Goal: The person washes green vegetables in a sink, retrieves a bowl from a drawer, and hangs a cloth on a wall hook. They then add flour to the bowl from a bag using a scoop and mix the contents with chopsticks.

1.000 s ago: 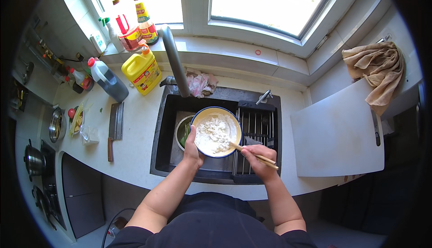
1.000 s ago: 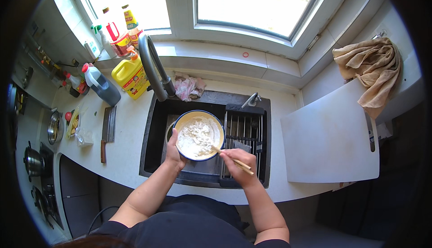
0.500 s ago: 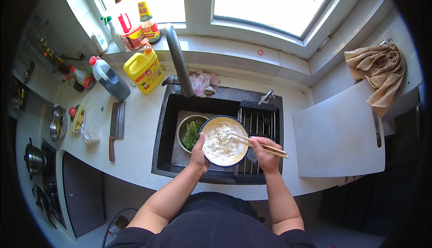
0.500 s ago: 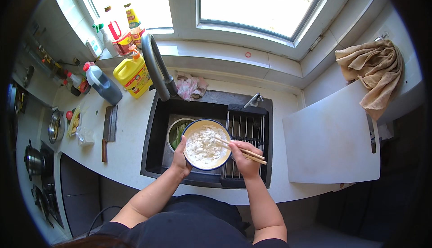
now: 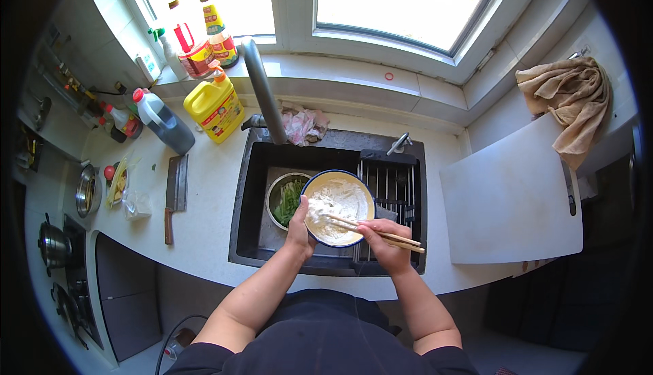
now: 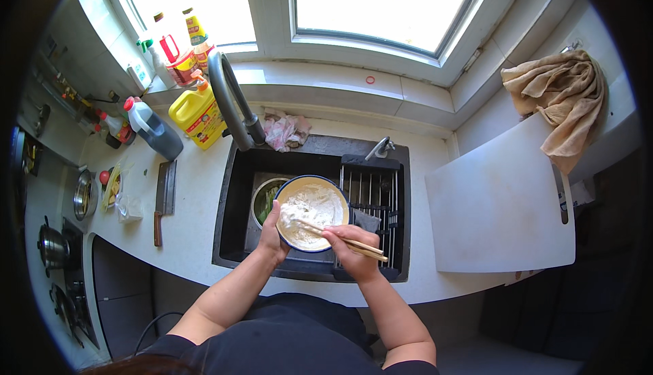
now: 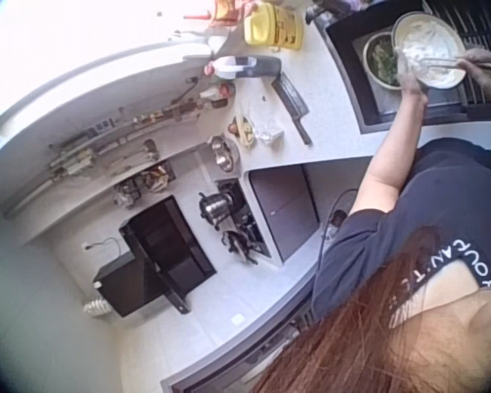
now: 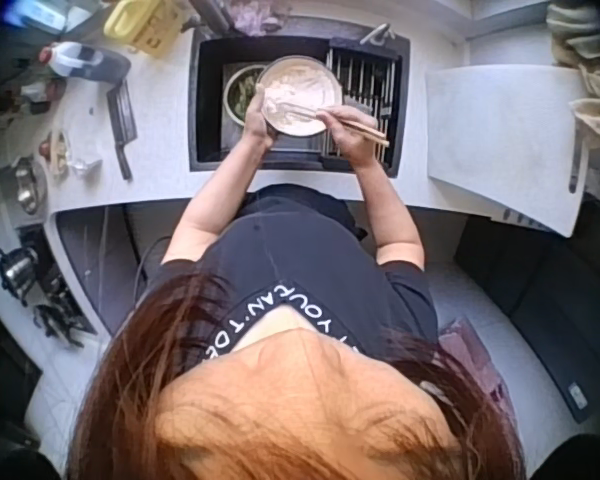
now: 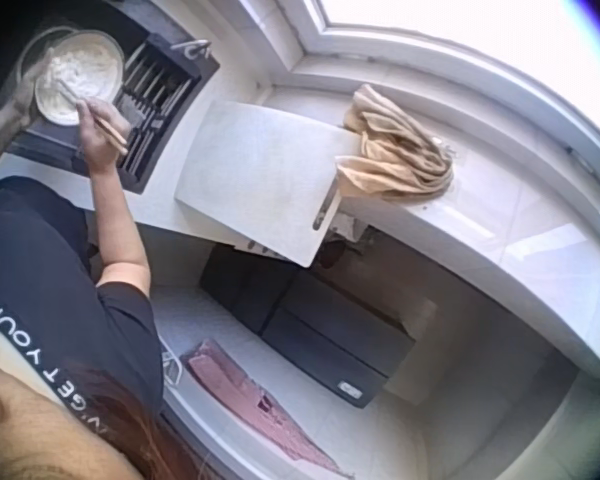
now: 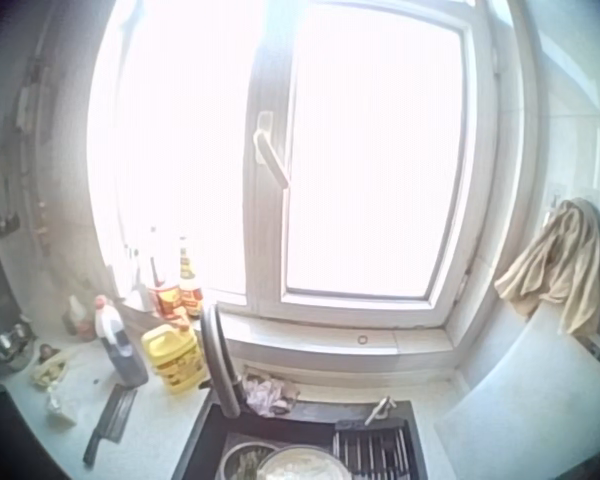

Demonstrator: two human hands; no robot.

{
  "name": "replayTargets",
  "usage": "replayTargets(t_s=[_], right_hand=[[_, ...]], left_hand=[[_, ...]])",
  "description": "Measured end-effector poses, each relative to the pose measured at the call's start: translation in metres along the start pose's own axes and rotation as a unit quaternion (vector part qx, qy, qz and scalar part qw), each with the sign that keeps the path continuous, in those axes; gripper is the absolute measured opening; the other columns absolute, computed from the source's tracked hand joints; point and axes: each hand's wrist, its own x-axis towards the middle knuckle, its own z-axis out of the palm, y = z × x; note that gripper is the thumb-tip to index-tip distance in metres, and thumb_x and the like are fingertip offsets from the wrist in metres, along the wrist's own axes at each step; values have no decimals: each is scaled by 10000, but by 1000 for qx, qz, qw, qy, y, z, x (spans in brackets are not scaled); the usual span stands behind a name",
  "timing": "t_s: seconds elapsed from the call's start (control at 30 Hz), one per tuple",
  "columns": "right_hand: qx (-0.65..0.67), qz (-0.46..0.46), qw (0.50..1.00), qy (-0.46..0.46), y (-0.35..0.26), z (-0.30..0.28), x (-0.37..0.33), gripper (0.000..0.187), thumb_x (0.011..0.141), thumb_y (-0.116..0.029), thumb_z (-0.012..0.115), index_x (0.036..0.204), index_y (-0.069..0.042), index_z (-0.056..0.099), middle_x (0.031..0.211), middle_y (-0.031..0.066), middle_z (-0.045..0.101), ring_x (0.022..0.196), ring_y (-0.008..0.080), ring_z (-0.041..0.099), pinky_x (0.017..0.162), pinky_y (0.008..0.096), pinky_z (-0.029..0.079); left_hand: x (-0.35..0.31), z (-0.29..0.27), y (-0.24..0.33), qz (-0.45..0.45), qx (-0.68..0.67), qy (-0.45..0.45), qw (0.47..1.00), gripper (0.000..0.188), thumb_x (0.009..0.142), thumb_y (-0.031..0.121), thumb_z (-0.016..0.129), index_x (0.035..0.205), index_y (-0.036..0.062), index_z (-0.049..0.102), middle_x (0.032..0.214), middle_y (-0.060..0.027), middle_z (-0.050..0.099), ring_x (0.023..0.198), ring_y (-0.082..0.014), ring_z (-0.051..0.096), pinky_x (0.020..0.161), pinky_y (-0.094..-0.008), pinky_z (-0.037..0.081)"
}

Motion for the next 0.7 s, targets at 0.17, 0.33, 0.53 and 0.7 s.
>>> replayTargets(t_s=[0.17,0.33,0.53,0.7], right_hand=[[62,105,991,59,26,2,-5,63,804,-32,728,849,7,711,845,122,710,755,152,681,706,265,550],[56,101,988,105,28,-20,6,92,793,-11,730,881,5,713,837,110,710,757,143,675,694,254,546],[-67,-47,992,99,34,-4,16,85,777,-8,735,853,14,702,817,146,703,721,200,691,655,267,550],[-30,-14,999,-5,26,9,-2,83,771,-19,744,830,19,699,830,137,711,761,199,699,699,279,549]], left_hand=[[1,1,0,5,-6,-15,1000,674,937,558,415,1369,42,393,1340,-141,504,1221,-268,509,1030,-385,413],[-1,1,2,7,-4,-22,1000,686,931,562,424,1374,40,386,1356,-146,492,1236,-269,499,1038,-388,406],[-3,7,1,-1,3,-27,1000,696,930,560,438,1365,18,403,1341,-141,508,1226,-255,506,1043,-372,389],[-4,12,11,7,-4,-20,1000,711,925,572,438,1362,13,402,1335,-147,510,1221,-261,507,1041,-375,388]])
